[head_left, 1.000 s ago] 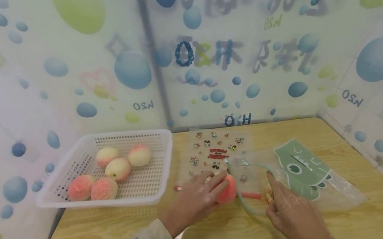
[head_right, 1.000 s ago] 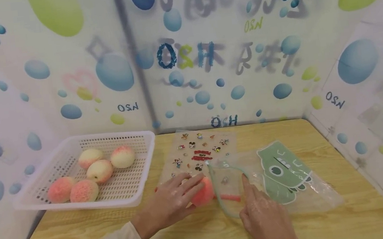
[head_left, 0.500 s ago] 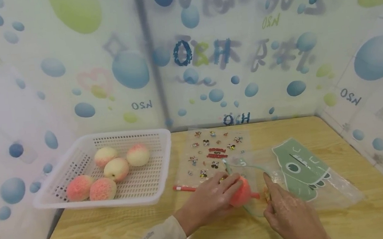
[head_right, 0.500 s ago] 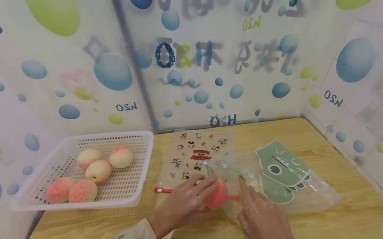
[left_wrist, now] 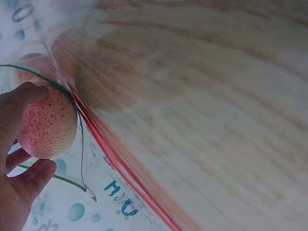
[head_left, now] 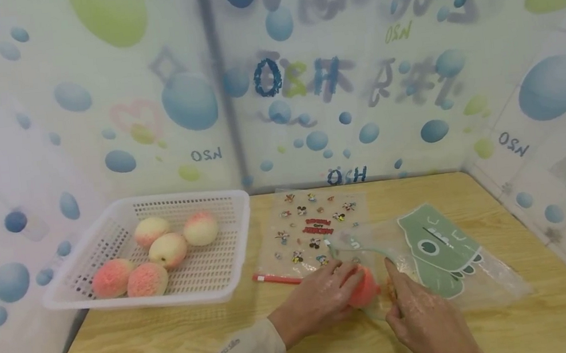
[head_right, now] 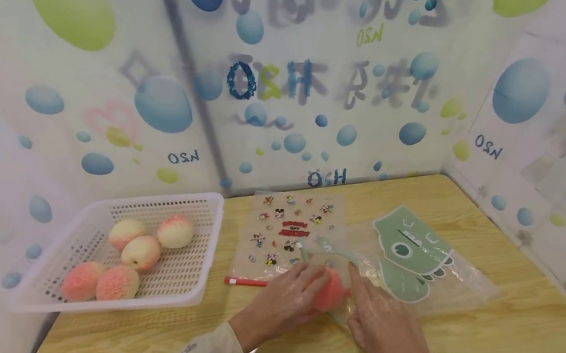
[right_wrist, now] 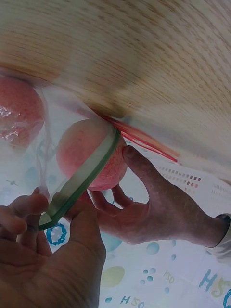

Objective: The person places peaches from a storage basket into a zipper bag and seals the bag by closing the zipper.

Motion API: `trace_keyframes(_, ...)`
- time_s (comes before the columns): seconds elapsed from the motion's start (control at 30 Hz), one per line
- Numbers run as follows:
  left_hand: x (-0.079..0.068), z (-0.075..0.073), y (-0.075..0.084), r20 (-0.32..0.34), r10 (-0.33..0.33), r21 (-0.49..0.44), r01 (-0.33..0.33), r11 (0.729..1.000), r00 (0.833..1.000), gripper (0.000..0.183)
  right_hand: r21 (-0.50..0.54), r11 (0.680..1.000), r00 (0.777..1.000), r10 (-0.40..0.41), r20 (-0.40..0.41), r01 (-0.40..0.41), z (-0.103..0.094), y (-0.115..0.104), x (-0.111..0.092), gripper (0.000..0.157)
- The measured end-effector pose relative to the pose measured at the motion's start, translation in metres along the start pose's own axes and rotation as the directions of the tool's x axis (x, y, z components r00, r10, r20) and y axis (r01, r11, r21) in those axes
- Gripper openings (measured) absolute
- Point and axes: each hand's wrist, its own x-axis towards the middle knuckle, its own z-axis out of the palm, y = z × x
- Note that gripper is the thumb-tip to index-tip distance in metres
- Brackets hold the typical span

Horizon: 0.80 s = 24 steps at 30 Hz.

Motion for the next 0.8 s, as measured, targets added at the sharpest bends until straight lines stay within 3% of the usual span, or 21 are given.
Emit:
trace_keyframes(0.27,0.001,0.000,0.004,0.014,-0.014,0.046,0.013,0.999,1.000,0.044,-0.004,1.000,1.000,0.012,0.022,-0.012,0.000,-0.002,0.001,0.078)
trace_keyframes(0.47,-0.004,-0.011,0.000,-0.024,-0.077,0.158,0.080,0.984,0.997,0.013,0.003,0.999,0.997,-0.046,-0.066,0.047,0.003,0.001,-0.001,0.079)
trace_keyframes(0.63,-0.009,-0.008,0.001,0.053,-0.060,0.194,0.049,0.980,0.997,0.015,0.003,0.997,0.992,-0.073,-0.102,0.073,0.004,0.003,-0.001,0.079)
trace_keyframes(0.8,-0.011,0.000,0.006,0.144,-0.048,0.153,0.026,0.988,0.988,0.028,0.002,0.997,0.992,-0.075,-0.099,0.075,0.005,0.002,-0.003,0.079)
